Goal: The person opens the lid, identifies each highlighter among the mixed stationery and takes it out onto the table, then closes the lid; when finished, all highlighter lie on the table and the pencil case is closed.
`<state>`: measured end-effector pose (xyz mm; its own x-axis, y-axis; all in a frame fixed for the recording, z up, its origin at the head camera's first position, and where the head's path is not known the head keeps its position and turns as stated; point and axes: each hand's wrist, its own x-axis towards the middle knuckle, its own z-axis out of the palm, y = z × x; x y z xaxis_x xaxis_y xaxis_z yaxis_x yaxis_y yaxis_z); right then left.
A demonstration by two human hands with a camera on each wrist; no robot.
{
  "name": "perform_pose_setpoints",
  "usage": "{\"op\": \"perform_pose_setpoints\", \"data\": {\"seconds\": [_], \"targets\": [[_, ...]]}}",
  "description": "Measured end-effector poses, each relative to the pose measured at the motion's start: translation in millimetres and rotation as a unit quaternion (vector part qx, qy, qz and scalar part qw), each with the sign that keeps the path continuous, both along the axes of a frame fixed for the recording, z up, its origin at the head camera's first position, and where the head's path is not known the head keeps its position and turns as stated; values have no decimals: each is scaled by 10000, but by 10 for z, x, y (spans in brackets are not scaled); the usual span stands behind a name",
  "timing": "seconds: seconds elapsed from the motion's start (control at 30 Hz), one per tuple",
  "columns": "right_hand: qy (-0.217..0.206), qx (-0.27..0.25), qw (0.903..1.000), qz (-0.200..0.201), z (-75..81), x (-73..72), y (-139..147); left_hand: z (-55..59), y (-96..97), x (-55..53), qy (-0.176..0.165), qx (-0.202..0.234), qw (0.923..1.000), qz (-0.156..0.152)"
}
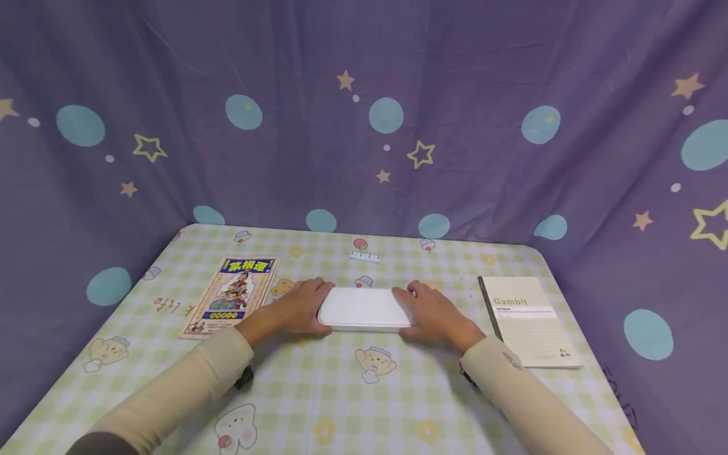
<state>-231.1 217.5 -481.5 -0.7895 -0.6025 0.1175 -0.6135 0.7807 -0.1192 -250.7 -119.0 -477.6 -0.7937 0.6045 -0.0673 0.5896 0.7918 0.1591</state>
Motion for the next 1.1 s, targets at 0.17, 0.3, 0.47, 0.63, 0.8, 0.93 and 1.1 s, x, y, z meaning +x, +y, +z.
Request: {"op": "perform_pose_setpoints", "data": {"seconds": [0.17, 0.3, 0.47, 0.63, 0.8, 0.93, 1.1], "targets": [[69, 397, 9992, -7, 20, 0, -24, -39, -12, -20, 380, -168, 9990, -166], [84, 668, 9977, -22, 43, -5, -55, -56, -4, -26, 720, -388, 9962, -289], [128, 683, 9976, -17, 62, -14, -76, -31, 11, -24, 1041, -603, 9921, -351], [181, 858, 9961, 83, 82, -19, -47, -30, 17, -28, 1008, -589, 9927, -313], [190, 568, 9980, 195, 142, -14, 34, -49, 9, -38, 695, -347, 9967, -234], [204, 258, 9990, 295, 165, -22, 74, -45, -31, -22, 408, 23, 9991, -147], [217, 169, 9991, 316, 188, -28, 101, -34, -84, -1, 281, 395, 9987, -130]]}}
